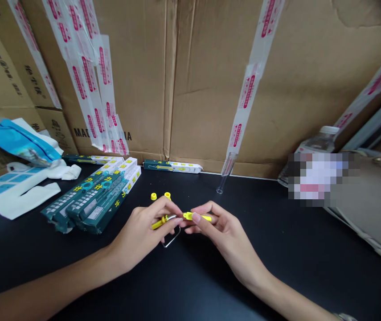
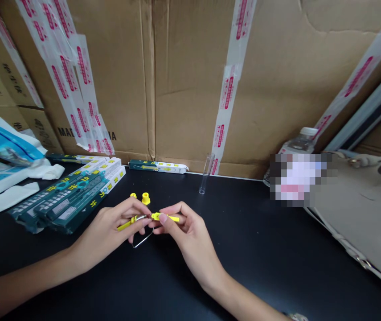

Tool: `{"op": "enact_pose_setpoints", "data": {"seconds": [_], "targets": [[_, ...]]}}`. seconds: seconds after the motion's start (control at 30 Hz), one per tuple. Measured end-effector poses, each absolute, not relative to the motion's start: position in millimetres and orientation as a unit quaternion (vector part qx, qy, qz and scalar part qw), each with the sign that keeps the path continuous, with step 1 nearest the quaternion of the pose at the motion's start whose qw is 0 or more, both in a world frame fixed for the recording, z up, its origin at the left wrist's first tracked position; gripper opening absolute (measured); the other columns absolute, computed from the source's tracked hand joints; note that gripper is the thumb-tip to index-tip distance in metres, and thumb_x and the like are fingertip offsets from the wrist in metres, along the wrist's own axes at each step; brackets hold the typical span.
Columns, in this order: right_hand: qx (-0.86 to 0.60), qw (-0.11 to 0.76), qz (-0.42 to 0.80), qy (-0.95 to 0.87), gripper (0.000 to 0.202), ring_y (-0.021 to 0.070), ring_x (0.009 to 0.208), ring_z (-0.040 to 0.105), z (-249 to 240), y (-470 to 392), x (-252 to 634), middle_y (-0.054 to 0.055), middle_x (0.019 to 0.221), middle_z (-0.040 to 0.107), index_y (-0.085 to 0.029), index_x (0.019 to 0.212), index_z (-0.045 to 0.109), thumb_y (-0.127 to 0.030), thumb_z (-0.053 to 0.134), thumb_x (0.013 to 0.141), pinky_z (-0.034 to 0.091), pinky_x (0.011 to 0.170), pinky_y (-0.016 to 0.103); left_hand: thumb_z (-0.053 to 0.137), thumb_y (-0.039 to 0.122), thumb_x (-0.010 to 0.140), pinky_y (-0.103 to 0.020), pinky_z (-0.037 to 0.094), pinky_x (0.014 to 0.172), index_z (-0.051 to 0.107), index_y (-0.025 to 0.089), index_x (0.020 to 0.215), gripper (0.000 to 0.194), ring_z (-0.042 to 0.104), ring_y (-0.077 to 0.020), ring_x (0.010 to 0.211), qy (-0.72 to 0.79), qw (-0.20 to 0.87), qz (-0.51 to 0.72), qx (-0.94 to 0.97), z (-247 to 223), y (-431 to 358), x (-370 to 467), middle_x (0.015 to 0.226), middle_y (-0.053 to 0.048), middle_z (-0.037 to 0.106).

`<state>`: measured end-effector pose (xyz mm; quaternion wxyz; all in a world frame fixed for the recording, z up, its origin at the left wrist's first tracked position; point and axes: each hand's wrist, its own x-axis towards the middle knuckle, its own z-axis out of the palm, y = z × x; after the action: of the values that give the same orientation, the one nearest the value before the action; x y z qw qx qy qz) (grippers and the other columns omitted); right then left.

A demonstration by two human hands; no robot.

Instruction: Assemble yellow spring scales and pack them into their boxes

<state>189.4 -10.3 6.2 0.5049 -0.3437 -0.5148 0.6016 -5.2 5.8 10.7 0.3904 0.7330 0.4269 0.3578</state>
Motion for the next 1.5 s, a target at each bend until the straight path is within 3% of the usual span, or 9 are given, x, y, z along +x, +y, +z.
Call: {"op": "enact_pose_setpoints", "data": {"seconds": [0.1, 0.23, 0.33, 0.53, 0.7, 0.93, 1.13, 1.5], "targets": [[-0.32, 0.503, 0.643, -0.481, 0.025, 0.0176, 0.086, 0.073, 4.6, -9.5, 190.0, 0.006, 0.087, 0.077, -0.018, 0.09, 0.063, -0.039, 0.074, 0.086, 0.056, 0.087, 0.031, 0.066, 0.032, 0.087, -0.018, 0.055, 0.05, 0.067, 0.02, 0.091, 0.013, 0.069, -0.0117, 0.062, 0.44, 0.345, 0.39, 0.731, 9.5, 7.4, -5.3, 0.097, -0.002, 0.073], [-0.314, 0.496, 0.664, -0.463, 0.023, 0.0168, 0.087, 0.073, 2.5, -8.3, 191.0, 0.006, 0.088, 0.077, -0.018, 0.091, 0.063, -0.038, 0.073, 0.087, 0.054, 0.088, 0.031, 0.067, 0.03, 0.087, -0.015, 0.056, 0.049, 0.066, 0.023, 0.102, 0.016, 0.068, -0.0097, 0.057, 0.427, 0.34, 0.415, 0.728, 8.7, 7.0, -5.4, 0.085, 0.004, 0.072], [-0.312, 0.495, 0.663, -0.467, 0.021, 0.0153, 0.084, 0.072, 1.4, -7.2, 191.7, 0.005, 0.089, 0.076, -0.018, 0.092, 0.063, -0.036, 0.072, 0.088, 0.054, 0.086, 0.029, 0.066, 0.028, 0.088, -0.013, 0.057, 0.052, 0.067, 0.023, 0.093, 0.007, 0.069, -0.0093, 0.062, 0.416, 0.311, 0.421, 0.744, 10.1, 4.9, -5.8, 0.084, 0.005, 0.073], [-0.319, 0.494, 0.641, -0.493, 0.02, 0.0138, 0.08, 0.069, -0.7, -6.4, 191.0, 0.003, 0.088, 0.074, -0.019, 0.091, 0.063, -0.037, 0.071, 0.088, 0.053, 0.082, 0.027, 0.067, 0.027, 0.09, -0.014, 0.056, 0.073, 0.069, 0.025, 0.092, 0.004, 0.072, -0.0091, 0.075, 0.421, 0.227, 0.415, 0.774, 10.4, 4.6, -8.3, 0.084, 0.009, 0.075], [-0.334, 0.495, 0.611, -0.52, 0.022, 0.0145, 0.082, 0.068, -0.2, -7.9, 190.3, 0.003, 0.087, 0.074, -0.019, 0.09, 0.062, -0.038, 0.071, 0.088, 0.053, 0.079, 0.026, 0.065, 0.03, 0.092, -0.015, 0.054, 0.076, 0.065, 0.026, 0.094, 0.004, 0.072, -0.009, 0.079, 0.418, 0.191, 0.398, 0.794, 6.1, 6.9, -10.9, 0.087, 0.009, 0.074], [-0.359, 0.501, 0.542, -0.571, 0.022, 0.0158, 0.079, 0.066, 0.2, -9.0, 188.4, 0.003, 0.094, 0.072, -0.021, 0.089, 0.063, -0.042, 0.068, 0.089, 0.055, 0.075, 0.029, 0.061, 0.027, 0.094, -0.02, 0.056, 0.077, 0.062, 0.025, 0.095, 0.002, 0.072, -0.012, 0.082, 0.425, 0.222, 0.37, 0.796, 6.2, 5.9, -12.1, 0.089, 0.006, 0.073], [-0.435, 0.489, 0.407, -0.637, 0.022, 0.0127, 0.062, 0.058, 0.1, -12.0, 189.6, 0.002, 0.085, 0.067, -0.021, 0.089, 0.069, -0.043, 0.066, 0.089, 0.05, 0.056, 0.024, 0.059, 0.027, 0.094, -0.021, 0.054, 0.073, 0.059, 0.024, 0.094, 0.003, 0.07, -0.0132, 0.08, 0.433, 0.223, 0.346, 0.802, 7.1, 4.0, -13.0, 0.087, 0.005, 0.07], [-0.436, 0.487, 0.4, -0.642, 0.022, 0.0125, 0.057, 0.065, -5.6, -15.8, 187.5, 0.002, 0.081, 0.07, -0.022, 0.08, 0.057, -0.039, 0.066, 0.09, 0.054, 0.058, 0.024, 0.055, 0.025, 0.096, -0.019, 0.052, 0.068, 0.054, 0.023, 0.095, 0.002, 0.067, -0.0116, 0.075, 0.423, 0.246, 0.326, 0.809, 8.0, 2.6, -11.9, 0.085, 0.004, 0.066]]}}
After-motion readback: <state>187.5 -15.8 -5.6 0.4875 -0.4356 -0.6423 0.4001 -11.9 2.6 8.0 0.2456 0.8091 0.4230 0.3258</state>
